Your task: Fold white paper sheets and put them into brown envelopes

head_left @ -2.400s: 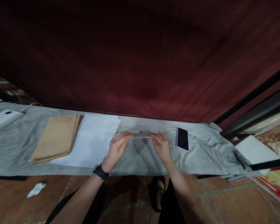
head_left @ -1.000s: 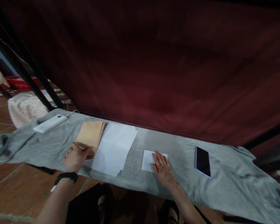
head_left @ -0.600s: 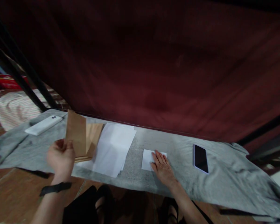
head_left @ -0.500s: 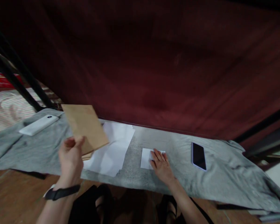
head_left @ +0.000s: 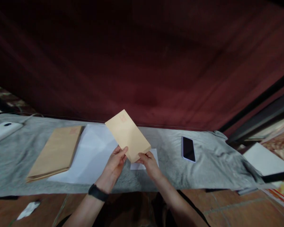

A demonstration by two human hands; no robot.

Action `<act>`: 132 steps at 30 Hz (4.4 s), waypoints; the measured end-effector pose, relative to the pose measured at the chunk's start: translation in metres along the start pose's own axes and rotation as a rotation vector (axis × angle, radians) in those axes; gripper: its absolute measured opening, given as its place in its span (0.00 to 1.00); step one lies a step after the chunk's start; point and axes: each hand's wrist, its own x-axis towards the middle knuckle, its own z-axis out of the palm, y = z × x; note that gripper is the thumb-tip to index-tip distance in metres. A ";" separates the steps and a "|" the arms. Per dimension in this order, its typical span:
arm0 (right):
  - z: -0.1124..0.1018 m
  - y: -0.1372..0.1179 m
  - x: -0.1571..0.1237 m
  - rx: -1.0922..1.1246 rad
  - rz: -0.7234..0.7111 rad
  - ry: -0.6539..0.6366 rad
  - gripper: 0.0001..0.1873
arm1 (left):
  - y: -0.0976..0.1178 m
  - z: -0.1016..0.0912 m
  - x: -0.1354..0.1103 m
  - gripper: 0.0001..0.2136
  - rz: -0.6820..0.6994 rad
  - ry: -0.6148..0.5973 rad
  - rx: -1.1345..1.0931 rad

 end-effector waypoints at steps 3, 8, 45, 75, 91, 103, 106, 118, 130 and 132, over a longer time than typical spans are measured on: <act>-0.008 -0.008 0.002 0.029 0.001 -0.016 0.19 | -0.001 0.002 0.004 0.14 -0.038 -0.044 -0.021; -0.023 -0.018 0.012 -0.026 -0.032 0.083 0.23 | -0.007 0.007 0.001 0.14 -0.074 -0.092 0.038; -0.077 -0.052 0.016 -0.595 -0.308 0.180 0.12 | 0.011 -0.009 -0.013 0.47 1.214 -0.339 1.881; -0.080 -0.001 -0.005 -1.446 0.023 0.411 0.21 | 0.048 -0.083 0.038 0.52 0.969 -0.326 1.976; -0.108 -0.041 0.017 -0.523 -0.379 0.452 0.16 | 0.045 -0.084 0.040 0.53 0.744 -0.344 2.011; -0.106 -0.030 0.015 -0.777 -0.313 0.306 0.08 | 0.042 -0.079 0.042 0.52 0.883 -0.349 2.012; -0.107 -0.029 0.016 -0.751 -0.289 0.321 0.08 | 0.042 -0.075 0.040 0.52 0.919 -0.343 1.993; -0.099 -0.035 0.017 -0.679 -0.229 0.262 0.17 | 0.037 -0.062 0.036 0.53 0.989 -0.327 1.984; -0.067 -0.006 0.019 -0.782 -0.417 0.351 0.12 | 0.025 -0.052 0.035 0.53 1.014 -0.440 1.898; -0.061 0.001 0.022 -0.736 -0.427 0.323 0.12 | 0.023 -0.049 0.035 0.53 1.026 -0.457 1.896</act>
